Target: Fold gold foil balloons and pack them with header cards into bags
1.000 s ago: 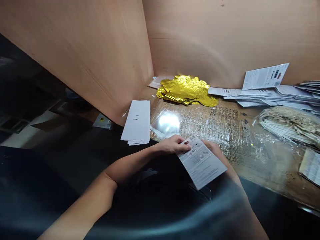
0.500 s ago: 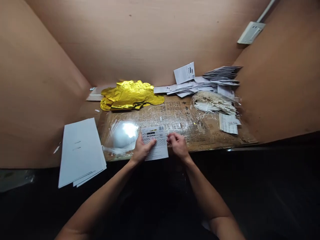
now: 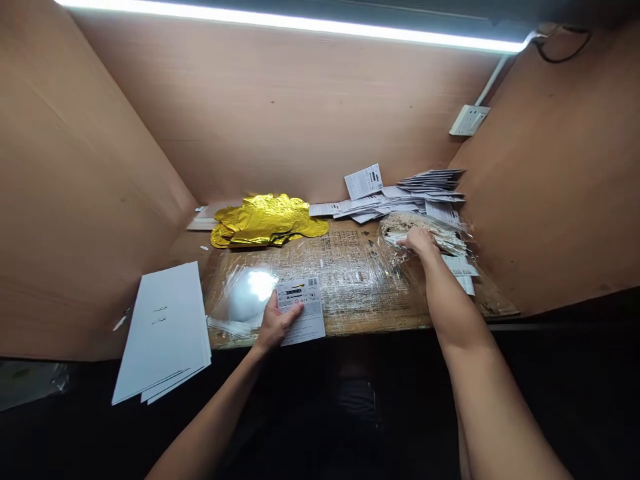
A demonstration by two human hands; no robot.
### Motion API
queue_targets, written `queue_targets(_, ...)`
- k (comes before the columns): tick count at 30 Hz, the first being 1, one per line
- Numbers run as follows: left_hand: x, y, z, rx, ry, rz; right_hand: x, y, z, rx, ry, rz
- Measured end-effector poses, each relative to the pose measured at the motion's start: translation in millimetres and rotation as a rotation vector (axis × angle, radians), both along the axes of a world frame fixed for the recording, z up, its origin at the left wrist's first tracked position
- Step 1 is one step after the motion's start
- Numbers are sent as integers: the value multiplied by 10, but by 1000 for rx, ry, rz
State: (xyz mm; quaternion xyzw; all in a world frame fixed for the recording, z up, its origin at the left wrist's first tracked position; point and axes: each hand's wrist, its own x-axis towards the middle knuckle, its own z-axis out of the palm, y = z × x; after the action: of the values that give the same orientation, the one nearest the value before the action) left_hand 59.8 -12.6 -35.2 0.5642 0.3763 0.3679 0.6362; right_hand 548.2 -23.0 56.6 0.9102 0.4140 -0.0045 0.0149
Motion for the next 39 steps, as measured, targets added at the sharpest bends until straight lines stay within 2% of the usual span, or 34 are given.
queue_targets(4, -14, 7, 10, 31, 8, -19, 60, 1, -140, -139, -34, 110)
queue_targets(10, -10, 37, 34, 49, 36, -46, 153, -82, -147, -182, -143, 297)
queue_targets(17, -18, 50, -5, 46, 35, -38, 169, -142, -209, -234, -199, 318)
queue_targets(22, -11, 43, 5, 41, 25, -48, 90, -164, -246, -187, -213, 346)
queue_targets(32, -7, 39, -46, 8, -30, -50, -67, -33, -17, -98, -160, 388)
queue_targets(36, -14, 51, -50, 41, -21, -70, -101, -62, 149, -18, -131, 280)
queue_targets(39, -17, 74, -67, 30, -19, -85, -234, -11, 250, 56, -119, 172)
